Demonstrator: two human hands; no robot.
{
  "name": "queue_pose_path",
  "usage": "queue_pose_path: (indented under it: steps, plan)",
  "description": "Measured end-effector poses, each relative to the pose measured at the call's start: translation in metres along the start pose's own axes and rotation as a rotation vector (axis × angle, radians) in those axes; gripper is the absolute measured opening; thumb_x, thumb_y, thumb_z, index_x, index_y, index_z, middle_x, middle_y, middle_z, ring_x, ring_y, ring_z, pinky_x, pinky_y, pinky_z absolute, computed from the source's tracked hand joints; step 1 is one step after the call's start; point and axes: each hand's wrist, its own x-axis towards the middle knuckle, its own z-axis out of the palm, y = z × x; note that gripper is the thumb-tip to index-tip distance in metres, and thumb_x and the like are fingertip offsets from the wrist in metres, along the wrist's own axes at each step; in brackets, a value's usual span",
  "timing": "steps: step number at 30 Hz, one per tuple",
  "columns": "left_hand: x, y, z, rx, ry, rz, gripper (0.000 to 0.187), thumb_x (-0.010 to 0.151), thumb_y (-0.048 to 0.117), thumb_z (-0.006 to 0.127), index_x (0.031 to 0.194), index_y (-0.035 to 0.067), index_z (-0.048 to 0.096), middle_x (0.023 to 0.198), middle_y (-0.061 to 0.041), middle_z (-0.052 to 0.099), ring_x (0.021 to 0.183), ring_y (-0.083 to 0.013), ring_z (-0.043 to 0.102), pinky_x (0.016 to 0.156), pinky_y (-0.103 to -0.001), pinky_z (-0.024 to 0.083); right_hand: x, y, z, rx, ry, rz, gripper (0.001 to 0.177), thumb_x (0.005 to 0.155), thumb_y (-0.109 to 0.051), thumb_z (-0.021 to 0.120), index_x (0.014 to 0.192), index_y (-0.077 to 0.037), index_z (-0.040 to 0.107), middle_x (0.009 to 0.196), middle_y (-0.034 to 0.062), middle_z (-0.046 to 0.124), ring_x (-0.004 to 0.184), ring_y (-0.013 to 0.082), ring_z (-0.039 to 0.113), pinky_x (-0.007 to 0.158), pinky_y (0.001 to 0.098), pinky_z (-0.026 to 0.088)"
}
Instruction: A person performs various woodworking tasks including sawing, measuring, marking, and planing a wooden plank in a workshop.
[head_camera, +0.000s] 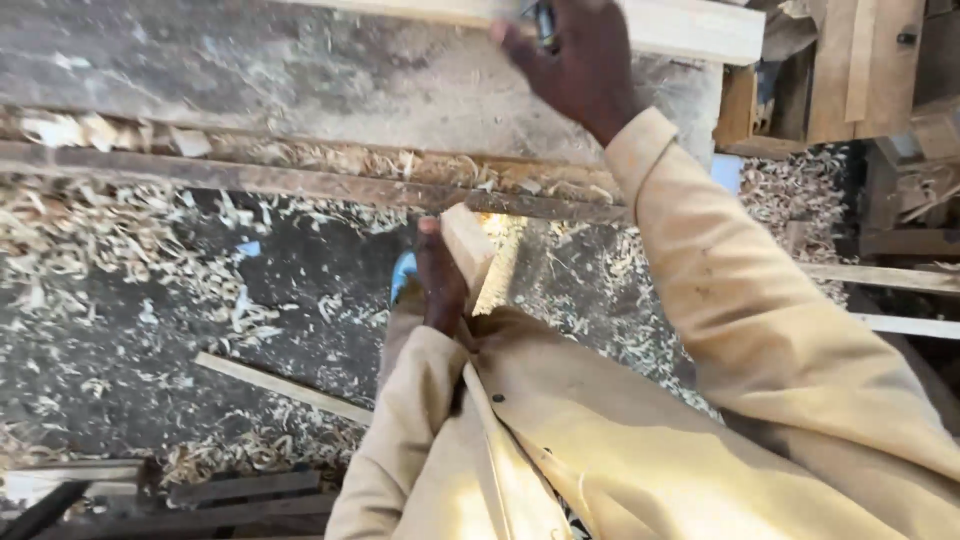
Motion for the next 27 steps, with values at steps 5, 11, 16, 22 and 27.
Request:
queue_pose_path:
  steps: [5, 11, 16, 22, 27]
  plan:
    - [-0.049, 0.128, 0.05, -0.132, 0.45, -0.063, 0.09, 0.05, 0.075, 0.038, 0.107, 0.007, 0.052, 0.07, -0.011, 0.052, 0.051, -0.0243, 0.054, 0.042, -0.035, 0.05, -0.04, -0.076, -0.043, 0.173, 0.045, -0.066, 0.036, 0.094, -0.026, 0.054, 0.117, 0.001, 0.048, 0.123, 0.0214, 0.049, 0.113, 0.0381, 0.049, 0.096, 0.0488, 0.04]
    - [-0.042, 0.186, 0.026, -0.569, 0.42, 0.057, 0.062, 0.071, 0.071, 0.036, 0.049, 0.014, 0.039, 0.044, -0.004, 0.041, 0.039, -0.0191, 0.044, 0.038, -0.033, 0.036, -0.181, -0.112, -0.092, 0.225, -0.446, 0.388, 0.069, 0.059, -0.033, 0.08, 0.115, -0.003, 0.054, 0.099, 0.0216, 0.062, 0.091, 0.041, 0.059, 0.079, 0.0519, 0.047]
    - [-0.054, 0.194, 0.025, -0.502, 0.314, 0.071, 0.049, 0.075, 0.06, 0.041, 0.082, 0.012, 0.045, 0.079, -0.005, 0.047, 0.073, -0.0192, 0.047, 0.067, -0.032, 0.039, -0.286, -0.06, -0.107, -0.344, -0.304, 0.53, 0.046, 0.066, -0.055, 0.066, 0.084, -0.013, 0.061, 0.069, 0.0028, 0.057, 0.069, 0.023, 0.062, 0.066, 0.0308, 0.051]
    - [-0.107, 0.152, 0.089, 0.318, 0.188, 0.214, 0.029, 0.088, 0.035, 0.048, 0.092, 0.006, 0.054, 0.079, -0.007, 0.059, 0.069, -0.0164, 0.052, 0.065, -0.033, 0.047, -0.158, -0.097, -0.12, -0.385, -0.181, 0.461, 0.055, 0.061, -0.064, 0.065, 0.076, -0.011, 0.067, 0.048, 0.0037, 0.054, 0.042, 0.0181, 0.052, 0.042, 0.0327, 0.037]
    - [-0.077, 0.185, 0.094, 0.063, -0.024, 0.263, 0.05, 0.072, 0.032, 0.065, 0.112, 0.006, 0.051, 0.099, -0.011, 0.06, 0.086, -0.023, 0.059, 0.066, -0.035, 0.053, -0.066, -0.099, -0.114, -0.055, -0.204, 0.38, 0.047, 0.067, -0.043, 0.066, 0.099, -0.008, 0.063, 0.091, 0.0106, 0.058, 0.061, 0.0186, 0.06, 0.054, 0.0321, 0.05]
